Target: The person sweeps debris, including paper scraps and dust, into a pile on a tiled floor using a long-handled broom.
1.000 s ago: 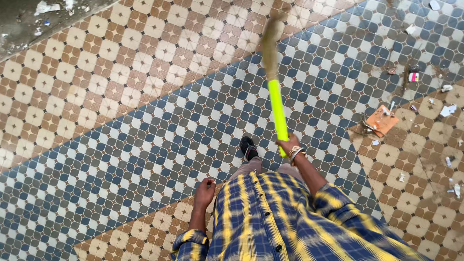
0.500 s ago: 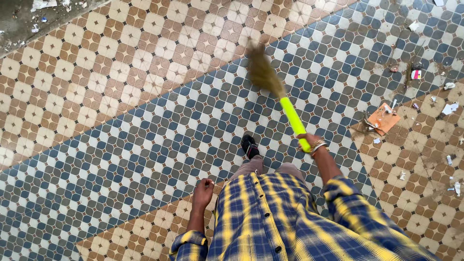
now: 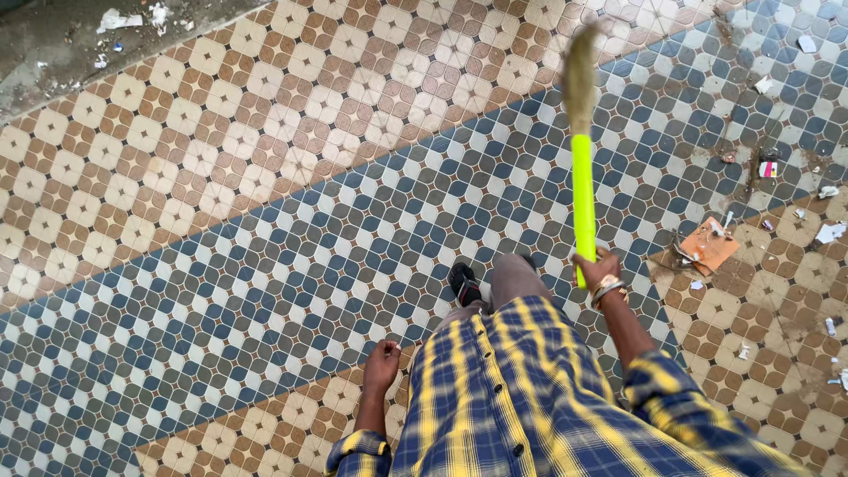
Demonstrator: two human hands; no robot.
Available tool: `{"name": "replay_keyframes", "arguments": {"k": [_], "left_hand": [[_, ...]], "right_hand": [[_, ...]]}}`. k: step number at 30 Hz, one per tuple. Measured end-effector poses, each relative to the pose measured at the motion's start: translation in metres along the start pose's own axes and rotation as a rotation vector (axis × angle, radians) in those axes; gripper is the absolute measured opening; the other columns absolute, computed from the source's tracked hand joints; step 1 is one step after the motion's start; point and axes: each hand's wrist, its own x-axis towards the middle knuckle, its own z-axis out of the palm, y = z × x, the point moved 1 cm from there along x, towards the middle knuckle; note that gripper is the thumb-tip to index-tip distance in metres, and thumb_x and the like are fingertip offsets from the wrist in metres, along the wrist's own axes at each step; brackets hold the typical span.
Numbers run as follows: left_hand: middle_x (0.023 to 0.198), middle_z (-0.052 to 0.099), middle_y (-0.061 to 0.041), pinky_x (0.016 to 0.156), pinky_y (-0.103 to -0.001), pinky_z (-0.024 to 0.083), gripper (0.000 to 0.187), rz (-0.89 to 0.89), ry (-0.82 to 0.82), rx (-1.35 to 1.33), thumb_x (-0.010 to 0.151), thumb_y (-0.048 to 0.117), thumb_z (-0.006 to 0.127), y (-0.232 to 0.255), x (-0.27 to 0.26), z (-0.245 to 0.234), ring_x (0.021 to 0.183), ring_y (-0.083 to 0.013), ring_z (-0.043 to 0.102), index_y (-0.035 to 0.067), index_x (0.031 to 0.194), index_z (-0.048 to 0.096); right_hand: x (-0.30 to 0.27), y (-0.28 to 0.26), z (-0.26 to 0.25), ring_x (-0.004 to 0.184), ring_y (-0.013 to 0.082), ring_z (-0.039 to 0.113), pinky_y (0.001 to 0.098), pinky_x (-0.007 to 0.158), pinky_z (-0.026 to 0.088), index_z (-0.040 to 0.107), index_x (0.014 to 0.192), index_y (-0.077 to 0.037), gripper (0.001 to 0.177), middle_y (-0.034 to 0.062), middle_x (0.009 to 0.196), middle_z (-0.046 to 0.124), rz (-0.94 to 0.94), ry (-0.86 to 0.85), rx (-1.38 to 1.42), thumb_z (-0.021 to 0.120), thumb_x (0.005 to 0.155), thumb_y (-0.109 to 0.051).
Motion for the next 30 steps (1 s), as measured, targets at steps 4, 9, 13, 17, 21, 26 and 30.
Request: {"name": "replay_keyframes", "arguments": {"k": [4, 9, 13, 17, 21, 26, 30], "left_hand": [[0.106, 0.076, -0.014, 0.088, -0.040, 0.055, 0.031, 0.005, -0.001, -0.054, 0.092, 0.033, 0.067, 0.013, 0.016, -0.004, 0.101, -0.0291, 0.073, 0.006, 0.108, 0.069], [0.103, 0.077, -0.013, 0.087, -0.040, 0.055, 0.032, -0.025, 0.044, -0.150, 0.092, 0.033, 0.067, 0.031, 0.026, -0.007, 0.096, -0.0289, 0.074, 0.004, 0.106, 0.067], [0.101, 0.076, -0.013, 0.087, -0.039, 0.054, 0.030, -0.009, 0.072, -0.126, 0.091, 0.030, 0.067, 0.064, 0.046, -0.013, 0.096, -0.0280, 0.072, 0.004, 0.106, 0.068], [0.100, 0.076, -0.013, 0.088, -0.037, 0.054, 0.032, -0.111, 0.050, -0.138, 0.091, 0.032, 0.068, 0.100, 0.069, -0.015, 0.096, -0.0269, 0.073, 0.004, 0.106, 0.069], [0.099, 0.077, -0.014, 0.087, -0.039, 0.054, 0.033, -0.062, 0.012, -0.107, 0.093, 0.035, 0.064, 0.131, 0.100, -0.021, 0.094, -0.0275, 0.074, 0.004, 0.106, 0.069], [0.109, 0.076, -0.014, 0.084, -0.041, 0.056, 0.036, -0.133, 0.057, -0.056, 0.094, 0.036, 0.063, 0.159, 0.125, -0.032, 0.092, -0.0312, 0.075, 0.006, 0.112, 0.070], [0.110, 0.076, -0.014, 0.087, -0.041, 0.055, 0.036, -0.153, 0.048, -0.023, 0.092, 0.035, 0.064, 0.184, 0.144, -0.036, 0.095, -0.0314, 0.074, 0.006, 0.112, 0.070]], "right_hand": [[-0.008, 0.002, 0.018, 0.056, 0.0314, 0.072, 0.0425, 0.057, 0.060, 0.059, 0.119, 0.002, 0.057, 0.0230, 0.080, 0.072, 0.029, 0.124, -0.629, 0.084, 0.073, -0.022], [0.036, -0.027, 0.073, 0.077, 0.0342, 0.074, 0.0458, 0.072, 0.060, 0.074, 0.102, 0.002, 0.060, 0.0217, 0.086, 0.073, -0.049, -0.266, -0.933, 0.082, 0.079, -0.052], [0.065, -0.055, 0.142, 0.069, 0.0273, 0.072, 0.0415, 0.063, 0.057, 0.072, 0.099, -0.002, 0.052, 0.0172, 0.079, 0.074, 0.006, -0.522, -0.895, 0.080, 0.082, -0.051], [0.097, -0.085, 0.182, 0.052, 0.0208, 0.061, 0.0353, 0.046, 0.052, 0.068, 0.094, 0.004, 0.031, 0.0115, 0.068, 0.065, 0.424, -0.794, -0.320, 0.086, 0.079, -0.017], [0.147, -0.108, 0.185, 0.051, 0.0142, 0.059, 0.0280, 0.045, 0.050, 0.064, 0.102, 0.001, 0.023, 0.0057, 0.068, 0.063, 0.674, -0.792, 0.067, 0.076, 0.085, -0.009], [0.219, -0.143, 0.150, 0.051, 0.0135, 0.056, 0.0260, 0.041, 0.046, 0.067, 0.099, 0.000, 0.019, 0.0035, 0.066, 0.057, 0.909, -0.501, 0.462, 0.069, 0.084, -0.010], [0.275, -0.188, 0.143, 0.050, 0.0171, 0.056, 0.0312, 0.044, 0.050, 0.058, 0.093, -0.001, 0.015, 0.0067, 0.067, 0.057, 0.577, -0.372, 0.296, 0.069, 0.086, -0.007]]}}
